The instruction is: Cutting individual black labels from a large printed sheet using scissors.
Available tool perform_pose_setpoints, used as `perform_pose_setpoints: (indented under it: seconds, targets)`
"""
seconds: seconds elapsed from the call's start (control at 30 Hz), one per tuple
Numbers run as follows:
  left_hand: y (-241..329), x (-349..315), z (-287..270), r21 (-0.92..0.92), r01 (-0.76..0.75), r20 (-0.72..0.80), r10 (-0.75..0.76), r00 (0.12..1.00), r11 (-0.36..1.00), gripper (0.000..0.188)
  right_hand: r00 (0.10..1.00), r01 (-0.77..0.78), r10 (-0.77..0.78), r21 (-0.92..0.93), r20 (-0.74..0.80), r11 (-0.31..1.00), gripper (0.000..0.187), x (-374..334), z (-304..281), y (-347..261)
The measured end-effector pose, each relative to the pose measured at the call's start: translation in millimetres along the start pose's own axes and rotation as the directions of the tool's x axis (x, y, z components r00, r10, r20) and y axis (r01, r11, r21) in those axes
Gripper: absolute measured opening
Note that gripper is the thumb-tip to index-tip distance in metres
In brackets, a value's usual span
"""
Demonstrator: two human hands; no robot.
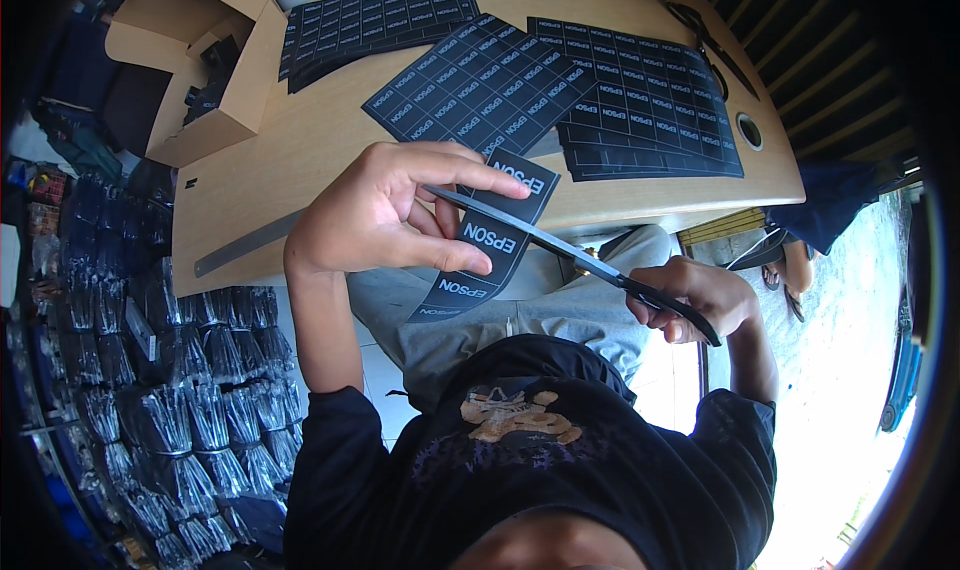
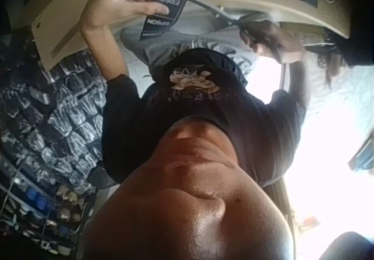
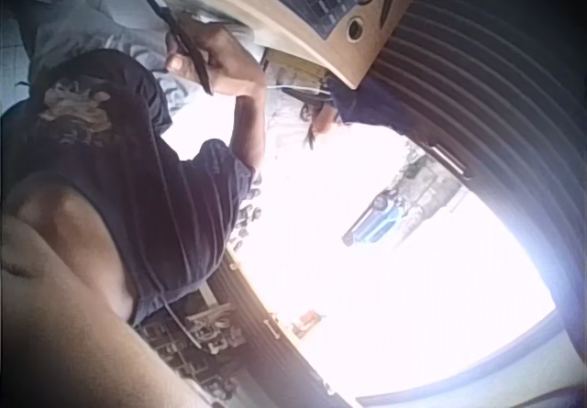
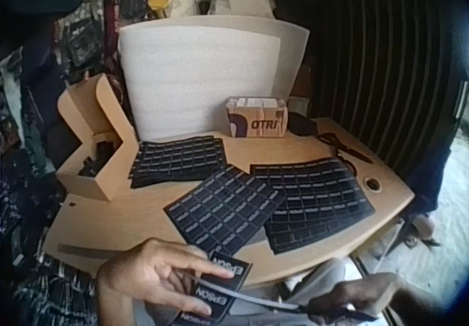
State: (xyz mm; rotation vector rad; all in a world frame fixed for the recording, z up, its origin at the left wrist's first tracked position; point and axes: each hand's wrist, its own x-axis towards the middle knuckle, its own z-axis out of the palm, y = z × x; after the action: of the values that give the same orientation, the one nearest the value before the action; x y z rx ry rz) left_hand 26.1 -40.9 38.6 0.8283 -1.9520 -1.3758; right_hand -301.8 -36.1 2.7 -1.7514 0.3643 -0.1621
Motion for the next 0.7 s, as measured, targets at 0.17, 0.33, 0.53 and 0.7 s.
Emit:
perform_pose_setpoints:
  seconds: [0.17,0.33,0.53,0.7]
  targets:
    - [1.0,1.0,-0.2,0.001,-0.001,0.012,0.001,1.0,1.0,0.051,1.0,0.029,-0.029,-0.023,-0.007,0.999,0.063,-1.1,0.8,1.7]
    - [2.1,0.4,-1.6,0.026,-0.007,0.02,0.007,1.0,1.0,0.051,1.0,0.004,-0.004,0.028,0.0,1.0,0.056,0.6,0.4,-4.2]
    - [2.9,-0.1,-2.4,0.028,0.013,0.027,-0.014,1.0,1.0,0.051,1.0,0.016,-0.016,0.021,0.002,1.0,0.059,-1.0,1.0,1.4]
    - [4.3,-1.1,-1.3,0.038,-0.004,0.045,0.003,0.999,0.999,0.051,1.0,-0.002,0.002,0.014,-0.002,1.0,0.057,-2.4,2.0,-1.2]
